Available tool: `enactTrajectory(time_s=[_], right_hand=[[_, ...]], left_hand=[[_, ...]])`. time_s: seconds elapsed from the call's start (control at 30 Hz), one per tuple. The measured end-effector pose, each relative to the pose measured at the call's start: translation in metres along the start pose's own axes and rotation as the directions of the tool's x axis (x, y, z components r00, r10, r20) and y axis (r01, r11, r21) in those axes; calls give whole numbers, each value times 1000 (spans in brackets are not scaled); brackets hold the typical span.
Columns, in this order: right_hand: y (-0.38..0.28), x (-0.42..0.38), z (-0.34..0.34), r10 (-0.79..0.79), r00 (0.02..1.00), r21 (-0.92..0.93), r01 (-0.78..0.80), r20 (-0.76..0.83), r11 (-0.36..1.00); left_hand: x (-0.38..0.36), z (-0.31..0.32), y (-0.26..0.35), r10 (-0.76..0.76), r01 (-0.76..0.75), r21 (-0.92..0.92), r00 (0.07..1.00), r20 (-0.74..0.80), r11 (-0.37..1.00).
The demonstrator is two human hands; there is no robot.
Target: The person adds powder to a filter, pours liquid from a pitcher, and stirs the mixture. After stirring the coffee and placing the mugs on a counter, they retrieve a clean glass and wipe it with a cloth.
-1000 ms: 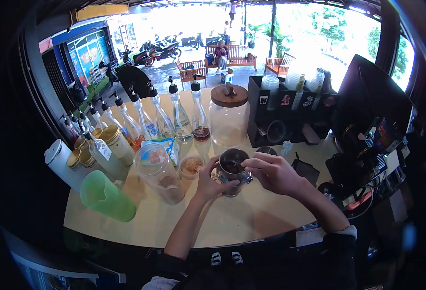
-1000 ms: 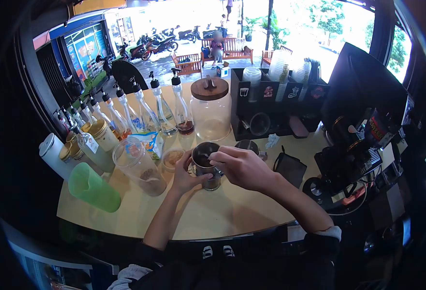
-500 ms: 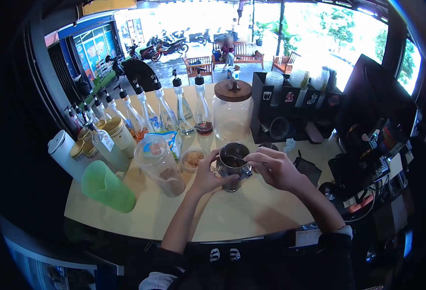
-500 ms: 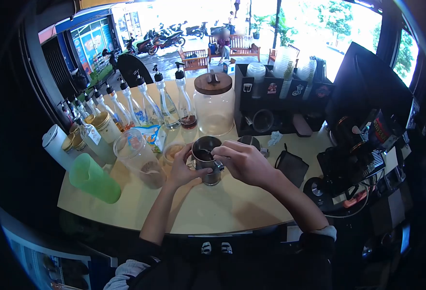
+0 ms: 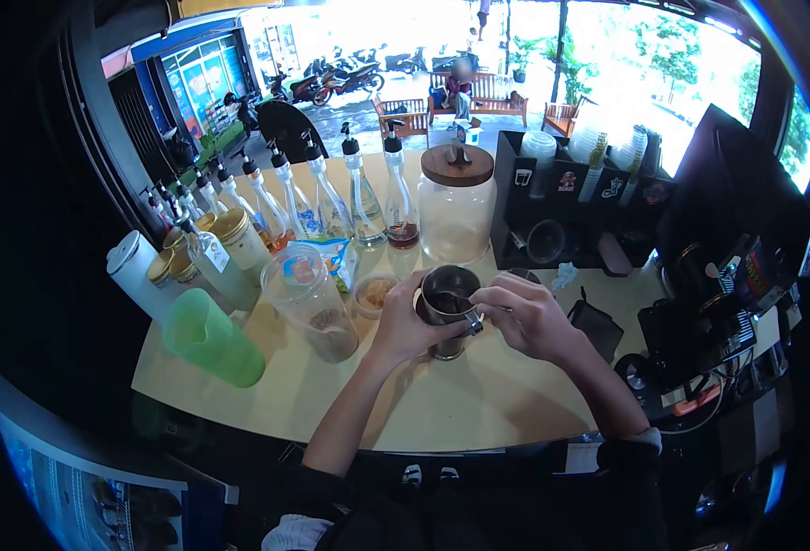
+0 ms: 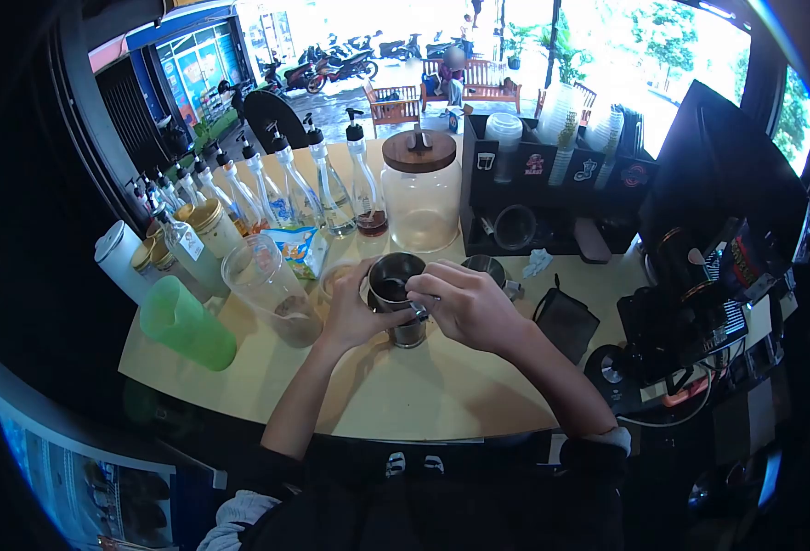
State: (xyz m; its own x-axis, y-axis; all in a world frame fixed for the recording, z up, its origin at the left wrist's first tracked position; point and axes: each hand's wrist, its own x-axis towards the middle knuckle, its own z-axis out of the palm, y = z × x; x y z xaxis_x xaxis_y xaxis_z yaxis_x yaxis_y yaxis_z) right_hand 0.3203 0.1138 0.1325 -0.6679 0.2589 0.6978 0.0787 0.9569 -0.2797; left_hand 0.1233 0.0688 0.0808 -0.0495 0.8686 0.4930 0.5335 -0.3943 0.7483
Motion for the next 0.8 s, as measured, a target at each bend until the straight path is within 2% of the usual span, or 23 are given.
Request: enactTrajectory(time_s=[0.17,0.23,0.3,0.37,0.4,0.47,0.6,0.7,0.77,0.8], right_hand=[[-1,0,-2,-35,999,-76,32,-31,997],[-9,-4,0,-57,998,-46,56,-26,997],[-9,-4,-3,-76,995,-87,70,-63,994],[-6,-6,-8,-110,988,-207,87,-106,974],[-7,-6,-7,-109,988,-209,84,-107,974],[-14,-7,0,-187,982,-305,167,-38,938],[-16,-12,4,-196,979,-197,183,-51,963],[-12,-13,-1,-190,979,-302,159,-75,940],[-11,-15,-1,-162,985,-286,138,-64,948],[-14,-17,1,-151,987,-221,137,-48,966]], left_hand=[[1,0,-5,42,-42,8,998,-37,999],[3,0,-5,58,-60,-97,998,-23,993],[4,-4,1,73,-75,-94,997,-28,993],[8,-8,5,90,-93,-91,995,-30,992],[9,-9,6,86,-88,-102,996,-25,991],[8,-11,8,78,-79,-115,997,-16,990],[13,-16,8,96,-94,-94,995,15,991],[16,-19,7,141,-137,-100,989,35,986],[18,-20,6,160,-154,-115,986,43,981],[19,-20,6,156,-150,-103,986,55,983]])
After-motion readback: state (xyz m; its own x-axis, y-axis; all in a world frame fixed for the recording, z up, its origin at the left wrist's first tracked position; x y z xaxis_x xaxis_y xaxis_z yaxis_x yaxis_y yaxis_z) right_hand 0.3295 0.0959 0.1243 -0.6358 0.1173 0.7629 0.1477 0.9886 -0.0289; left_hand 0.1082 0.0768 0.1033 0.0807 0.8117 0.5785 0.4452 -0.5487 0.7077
